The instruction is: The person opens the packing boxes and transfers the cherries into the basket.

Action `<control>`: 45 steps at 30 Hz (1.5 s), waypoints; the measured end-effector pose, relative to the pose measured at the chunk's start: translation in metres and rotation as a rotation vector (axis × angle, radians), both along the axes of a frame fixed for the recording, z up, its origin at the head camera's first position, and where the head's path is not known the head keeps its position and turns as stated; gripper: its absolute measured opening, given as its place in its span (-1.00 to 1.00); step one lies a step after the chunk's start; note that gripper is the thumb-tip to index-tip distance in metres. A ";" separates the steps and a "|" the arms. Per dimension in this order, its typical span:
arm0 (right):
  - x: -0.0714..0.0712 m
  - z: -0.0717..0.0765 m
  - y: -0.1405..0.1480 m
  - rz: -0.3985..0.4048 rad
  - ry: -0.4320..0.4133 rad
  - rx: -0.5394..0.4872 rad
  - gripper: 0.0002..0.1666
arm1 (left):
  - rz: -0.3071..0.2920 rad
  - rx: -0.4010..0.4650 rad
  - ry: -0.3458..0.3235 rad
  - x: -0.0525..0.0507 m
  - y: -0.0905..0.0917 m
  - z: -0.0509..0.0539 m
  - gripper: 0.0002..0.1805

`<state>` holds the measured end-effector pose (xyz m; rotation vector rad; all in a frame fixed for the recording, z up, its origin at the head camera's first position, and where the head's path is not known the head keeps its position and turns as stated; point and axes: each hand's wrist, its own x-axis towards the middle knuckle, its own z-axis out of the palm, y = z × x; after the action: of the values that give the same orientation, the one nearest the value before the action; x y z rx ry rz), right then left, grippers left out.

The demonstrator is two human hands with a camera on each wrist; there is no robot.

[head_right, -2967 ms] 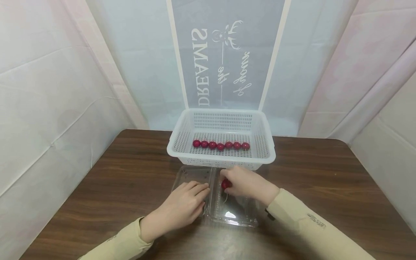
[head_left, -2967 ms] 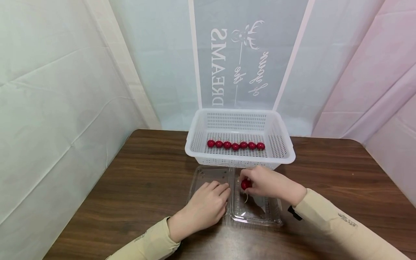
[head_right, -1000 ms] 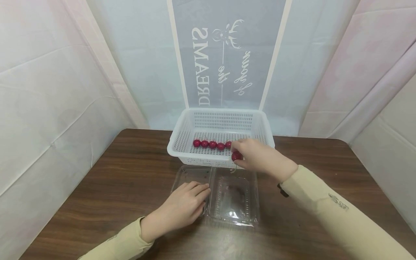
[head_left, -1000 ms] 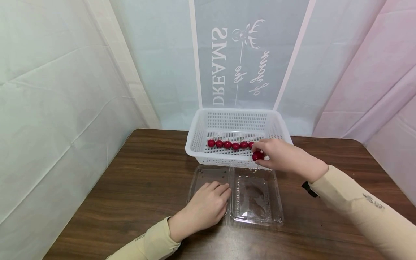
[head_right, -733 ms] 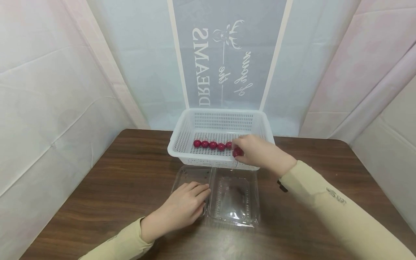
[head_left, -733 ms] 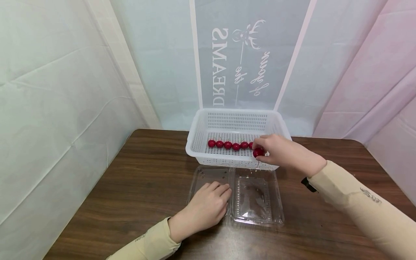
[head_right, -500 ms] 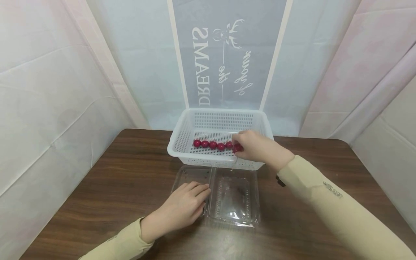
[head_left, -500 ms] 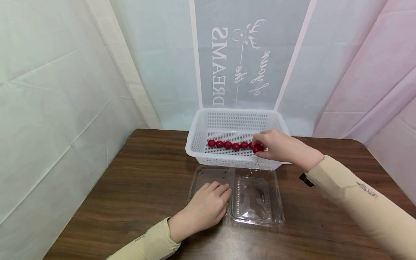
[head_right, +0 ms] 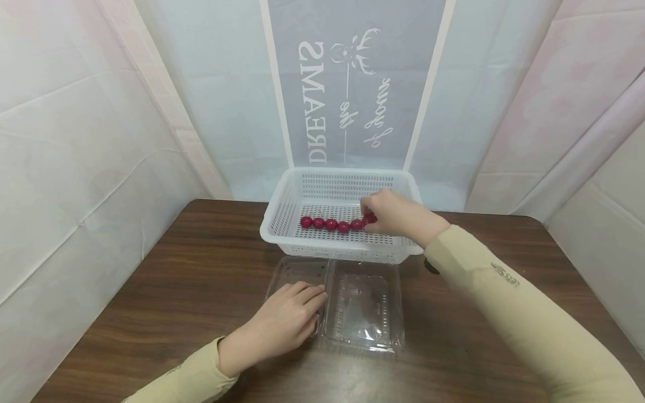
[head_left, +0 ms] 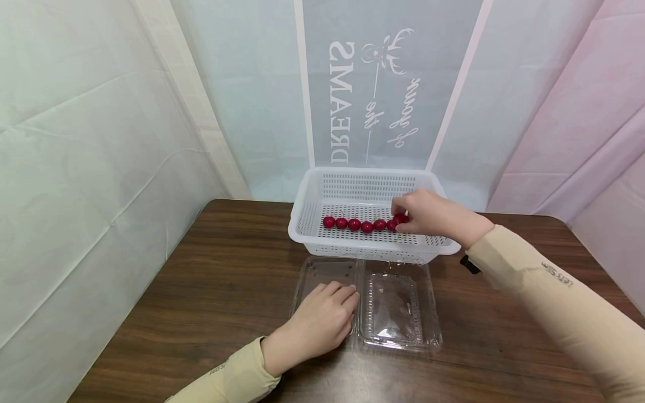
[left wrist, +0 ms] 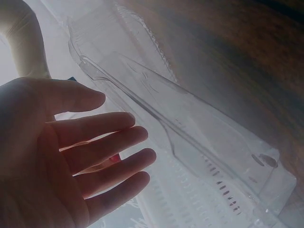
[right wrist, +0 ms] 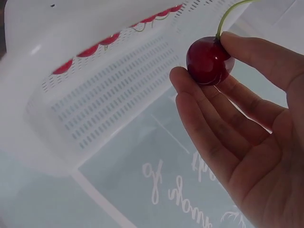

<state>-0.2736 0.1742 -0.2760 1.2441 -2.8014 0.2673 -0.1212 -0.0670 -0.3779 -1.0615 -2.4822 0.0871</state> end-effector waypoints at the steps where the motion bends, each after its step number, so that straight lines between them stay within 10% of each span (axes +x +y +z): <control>1: -0.002 0.000 0.000 0.000 0.000 0.002 -0.79 | 0.000 0.000 0.001 0.000 0.000 0.000 -0.69; 45: -0.071 -0.007 -0.018 -0.275 -0.267 0.227 -0.75 | 0.012 -0.001 0.005 -0.001 0.000 -0.002 -0.69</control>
<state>-0.3444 0.1558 -0.2833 0.8946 -3.2655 0.1076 -0.1221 -0.0667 -0.3796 -1.0450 -2.4846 0.0943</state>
